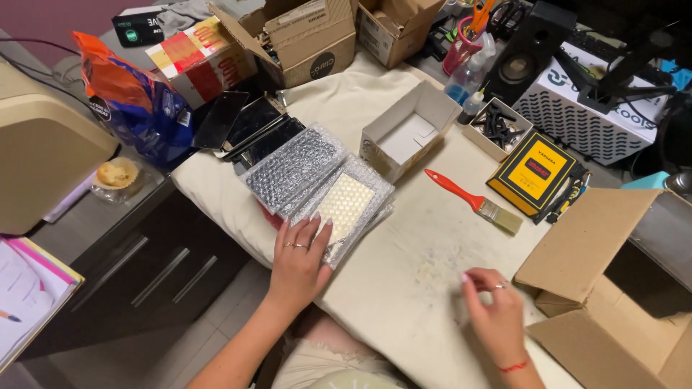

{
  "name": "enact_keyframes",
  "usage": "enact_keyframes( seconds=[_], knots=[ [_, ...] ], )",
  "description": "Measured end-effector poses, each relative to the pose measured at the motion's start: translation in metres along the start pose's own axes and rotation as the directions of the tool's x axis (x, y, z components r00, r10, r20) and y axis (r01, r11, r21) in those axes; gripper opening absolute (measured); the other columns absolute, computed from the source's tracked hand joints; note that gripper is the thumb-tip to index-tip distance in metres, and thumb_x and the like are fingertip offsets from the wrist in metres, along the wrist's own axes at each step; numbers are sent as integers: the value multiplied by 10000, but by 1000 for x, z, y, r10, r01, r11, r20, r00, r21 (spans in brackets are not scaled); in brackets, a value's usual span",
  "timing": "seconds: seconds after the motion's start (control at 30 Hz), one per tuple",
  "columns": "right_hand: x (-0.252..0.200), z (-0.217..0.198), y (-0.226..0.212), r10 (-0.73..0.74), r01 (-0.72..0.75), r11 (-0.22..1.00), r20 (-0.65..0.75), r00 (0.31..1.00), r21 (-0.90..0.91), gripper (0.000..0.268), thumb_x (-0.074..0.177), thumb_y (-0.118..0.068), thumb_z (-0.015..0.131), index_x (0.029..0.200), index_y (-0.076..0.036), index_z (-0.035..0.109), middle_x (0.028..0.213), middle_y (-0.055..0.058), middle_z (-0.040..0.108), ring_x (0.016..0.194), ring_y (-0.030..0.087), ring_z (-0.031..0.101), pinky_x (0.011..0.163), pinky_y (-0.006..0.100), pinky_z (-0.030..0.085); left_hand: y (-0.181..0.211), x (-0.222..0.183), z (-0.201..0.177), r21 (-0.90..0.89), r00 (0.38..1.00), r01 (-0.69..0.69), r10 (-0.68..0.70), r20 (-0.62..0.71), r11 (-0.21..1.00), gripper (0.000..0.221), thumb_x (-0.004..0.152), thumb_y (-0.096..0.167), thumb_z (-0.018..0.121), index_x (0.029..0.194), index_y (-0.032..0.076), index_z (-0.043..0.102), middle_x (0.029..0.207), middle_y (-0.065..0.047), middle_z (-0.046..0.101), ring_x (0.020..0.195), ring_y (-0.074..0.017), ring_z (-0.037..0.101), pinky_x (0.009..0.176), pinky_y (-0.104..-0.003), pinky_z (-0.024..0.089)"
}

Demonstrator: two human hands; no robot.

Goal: The person cleans various mobile phone components, including screens and a back panel, by using a brush to wipe away dust and then places them into a cardboard box.

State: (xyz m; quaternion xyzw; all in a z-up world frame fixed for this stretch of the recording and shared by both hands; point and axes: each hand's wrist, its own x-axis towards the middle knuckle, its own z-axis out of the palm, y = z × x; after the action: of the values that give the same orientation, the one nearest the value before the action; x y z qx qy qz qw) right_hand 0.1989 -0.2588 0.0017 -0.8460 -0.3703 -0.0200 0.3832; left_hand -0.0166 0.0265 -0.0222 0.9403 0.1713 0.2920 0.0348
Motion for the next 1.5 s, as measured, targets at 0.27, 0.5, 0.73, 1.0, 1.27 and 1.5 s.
enact_keyframes(
  seconds=[0.27, 0.5, 0.73, 1.0, 1.27, 1.5],
  knots=[
    [-1, 66, -44, 64, -116, 955, 191, 979, 274, 153, 933, -235, 679, 902, -100, 742, 802, 4, 755, 705, 116, 691, 715, 247, 555, 2, 6, -11, -103, 976, -96, 73, -203, 990, 548, 748, -33, 536, 1269, 69, 671, 1294, -157, 665, 1177, -327, 645, 1100, -545, 445],
    [8, 74, -41, 341, -467, 761, 335, 879, 450, 179, 943, -224, 687, 896, -57, 732, 697, 61, 729, 601, 121, 630, 558, 245, 496, 14, -3, -2, -634, 888, 229, -425, -174, 739, 257, 954, 114, 724, 1200, 40, 745, 1084, -75, 791, 914, -155, 745, 826, -294, 554],
    [40, 49, 11, 302, -308, 900, 69, 951, 307, 134, 945, -133, 654, 1055, -109, 725, 962, 23, 692, 644, 107, 655, 659, 247, 541, 73, 24, 0, -763, 664, 595, -381, 644, -252, 330, 952, 322, 674, 973, 7, 772, 920, -91, 802, 798, -166, 739, 763, -297, 611],
    [121, 30, 95, 85, -38, 970, 191, 978, -239, 567, 776, 1, 469, 1332, 5, 584, 1425, 232, 561, 1310, 405, 509, 1138, 462, 340, 121, 9, 53, -335, 360, 785, -55, 931, -521, 307, 957, 194, 672, 1145, 0, 528, 1165, -152, 645, 1075, -209, 685, 996, -375, 627],
    [146, 12, 55, 420, -219, 847, 358, 834, -484, 243, 781, -170, 636, 993, -74, 564, 1100, 115, 467, 784, 322, 574, 683, 445, 479, 124, 15, -5, -327, 330, 944, -85, 940, 42, 290, 1002, 298, 676, 852, 64, 594, 698, -136, 730, 560, -168, 692, 502, -273, 587],
    [135, 7, 14, 430, -345, 876, 222, 875, -336, 256, 803, -199, 621, 984, -108, 464, 812, 108, 605, 698, 350, 587, 634, 491, 447, 97, -11, -4, -707, 925, -235, 376, 47, 667, 273, 1026, 144, 594, 1220, -43, 640, 1295, -238, 640, 1229, -407, 602, 1100, -508, 480]
  ],
)
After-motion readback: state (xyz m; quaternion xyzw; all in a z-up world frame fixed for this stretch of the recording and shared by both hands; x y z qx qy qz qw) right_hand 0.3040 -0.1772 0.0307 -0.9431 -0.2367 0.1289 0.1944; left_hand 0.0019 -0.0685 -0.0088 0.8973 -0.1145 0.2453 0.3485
